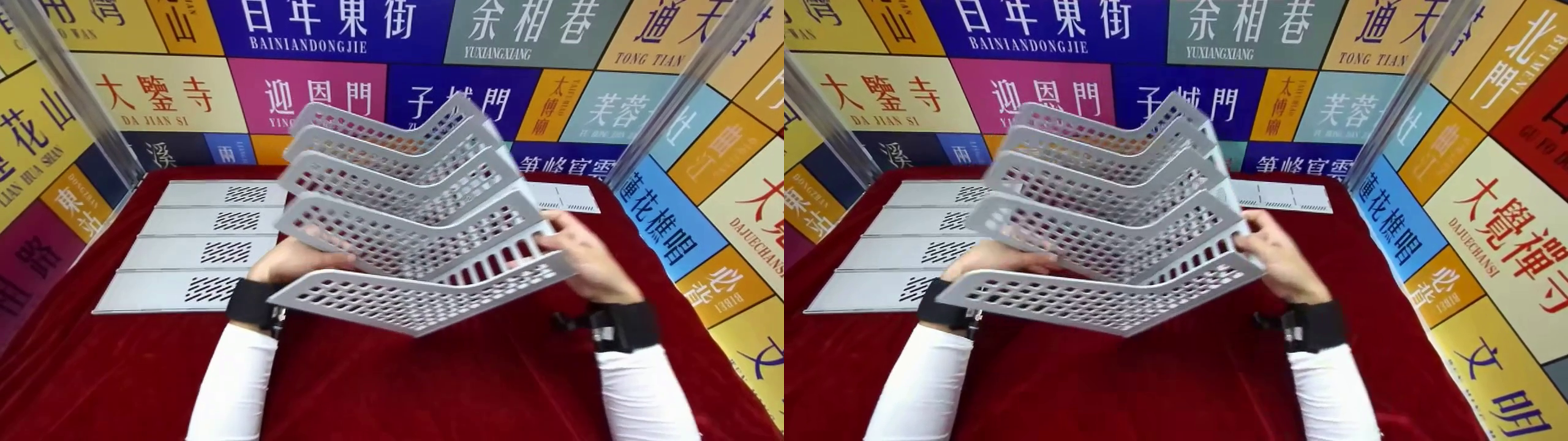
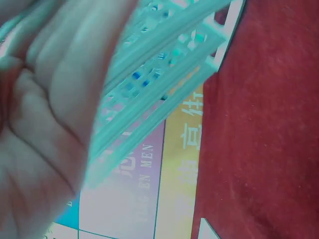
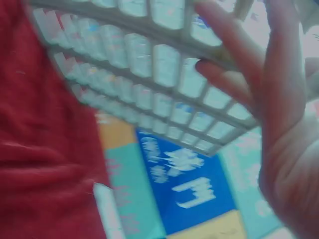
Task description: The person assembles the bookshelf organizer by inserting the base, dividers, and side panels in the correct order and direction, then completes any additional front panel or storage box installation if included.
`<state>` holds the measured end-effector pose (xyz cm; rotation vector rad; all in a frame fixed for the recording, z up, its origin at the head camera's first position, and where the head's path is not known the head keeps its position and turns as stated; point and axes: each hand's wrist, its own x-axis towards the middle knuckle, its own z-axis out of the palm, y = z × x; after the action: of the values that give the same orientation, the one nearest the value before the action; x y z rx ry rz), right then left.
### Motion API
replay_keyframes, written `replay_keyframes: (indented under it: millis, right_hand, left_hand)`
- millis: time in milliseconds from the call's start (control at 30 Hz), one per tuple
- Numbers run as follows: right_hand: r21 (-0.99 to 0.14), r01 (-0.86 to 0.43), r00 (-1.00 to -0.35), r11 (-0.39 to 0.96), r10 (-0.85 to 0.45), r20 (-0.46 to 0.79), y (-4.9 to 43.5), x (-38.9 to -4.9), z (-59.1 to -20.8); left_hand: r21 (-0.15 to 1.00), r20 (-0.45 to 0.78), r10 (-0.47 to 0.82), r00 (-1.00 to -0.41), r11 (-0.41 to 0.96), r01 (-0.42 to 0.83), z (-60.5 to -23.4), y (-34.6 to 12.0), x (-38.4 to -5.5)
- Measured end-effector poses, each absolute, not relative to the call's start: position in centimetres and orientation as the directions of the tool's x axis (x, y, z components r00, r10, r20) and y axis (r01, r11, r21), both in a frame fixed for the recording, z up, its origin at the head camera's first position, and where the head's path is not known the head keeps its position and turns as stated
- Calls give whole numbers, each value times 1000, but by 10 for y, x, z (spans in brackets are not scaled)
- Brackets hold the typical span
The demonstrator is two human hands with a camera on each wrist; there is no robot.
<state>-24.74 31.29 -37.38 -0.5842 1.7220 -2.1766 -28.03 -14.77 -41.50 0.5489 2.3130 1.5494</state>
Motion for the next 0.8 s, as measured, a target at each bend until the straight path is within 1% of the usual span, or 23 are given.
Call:
replay_keyframes:
  millis: [67, 167, 200, 267, 333, 400, 433, 500, 567, 667, 700, 767, 800]
  right_hand:
    - [-953, -32, -855, -301, -486, 182, 326, -242, -363]
    - [-913, -25, -838, -408, -490, 242, 347, -233, -349]
    - [-901, -22, -841, -433, -480, 251, 353, -229, -345]
    - [-878, 2, -848, -479, -466, 252, 364, -222, -338]
    - [-869, 10, -857, -495, -453, 248, 372, -216, -333]
    - [-869, 3, -862, -495, -441, 248, 376, -213, -330]
    - [-868, 0, -860, -497, -443, 254, 377, -212, -330]
    - [-876, -26, -846, -481, -456, 275, 377, -212, -330]
    - [-881, -67, -822, -469, -474, 315, 375, -214, -332]
    - [-880, -147, -763, -451, -515, 391, 370, -222, -338]
    - [-887, -178, -755, -427, -519, 401, 368, -226, -341]
    - [-918, -243, -804, -314, -464, 372, 362, -235, -348]
    - [-935, -253, -827, -247, -446, 342, 360, -241, -354]
  left_hand:
    - [945, 2, 489, -872, 284, 162, -394, -142, -269]
    - [967, 80, 537, -840, 161, 196, -389, -141, -270]
    - [958, 112, 547, -830, 161, 235, -391, -140, -272]
    - [911, 148, 583, -799, 235, 340, -400, -136, -279]
    - [822, 167, 647, -743, 324, 468, -406, -129, -282]
    - [721, 152, 703, -694, 401, 565, -411, -120, -284]
    - [680, 135, 723, -678, 431, 594, -413, -116, -284]
    - [640, 89, 735, -672, 475, 605, -415, -108, -283]
    - [613, 40, 719, -694, 530, 585, -416, -103, -282]
    - [557, -20, 711, -703, 591, 583, -417, -100, -280]
    - [537, -39, 710, -704, 609, 585, -417, -100, -280]
    - [505, -65, 711, -700, 629, 592, -418, -99, -279]
    - [497, -74, 712, -698, 633, 594, -419, -99, -279]
